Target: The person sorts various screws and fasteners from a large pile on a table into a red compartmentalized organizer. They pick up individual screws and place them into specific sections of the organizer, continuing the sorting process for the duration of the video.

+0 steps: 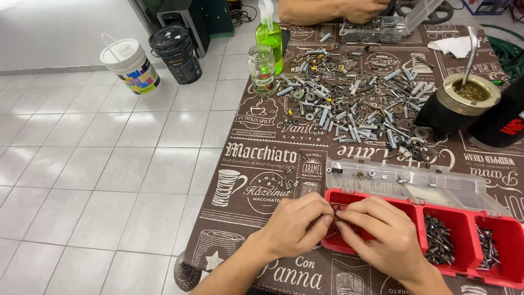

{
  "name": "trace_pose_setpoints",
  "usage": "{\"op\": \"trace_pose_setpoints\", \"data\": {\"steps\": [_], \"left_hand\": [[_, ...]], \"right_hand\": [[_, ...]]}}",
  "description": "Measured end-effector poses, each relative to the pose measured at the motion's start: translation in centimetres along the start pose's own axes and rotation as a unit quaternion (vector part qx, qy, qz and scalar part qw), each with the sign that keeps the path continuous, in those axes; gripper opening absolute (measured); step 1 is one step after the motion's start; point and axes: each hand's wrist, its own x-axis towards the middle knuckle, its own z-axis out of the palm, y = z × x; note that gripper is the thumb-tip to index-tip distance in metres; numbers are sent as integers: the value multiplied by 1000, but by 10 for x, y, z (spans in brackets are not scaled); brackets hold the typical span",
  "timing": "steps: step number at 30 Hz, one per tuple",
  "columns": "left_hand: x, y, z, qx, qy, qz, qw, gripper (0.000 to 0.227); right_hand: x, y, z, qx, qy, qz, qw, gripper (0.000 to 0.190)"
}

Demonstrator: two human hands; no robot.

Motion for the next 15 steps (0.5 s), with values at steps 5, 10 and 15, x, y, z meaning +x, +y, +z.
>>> {"op": "trace_pose_setpoints", "data": {"steps": [5,10,15], "left_hand": [[2,0,1,18,38,43,998,13],[2,-1,2,27,49,46,997,11],[-3,-4,6,32,27,28,999,14]], "right_hand": [[-3,3,1,1,-10,7,1000,11],[-3,4,3,3,-11,5,1000,6],[-3,2,3,5,-2,3,1000,6]]}}
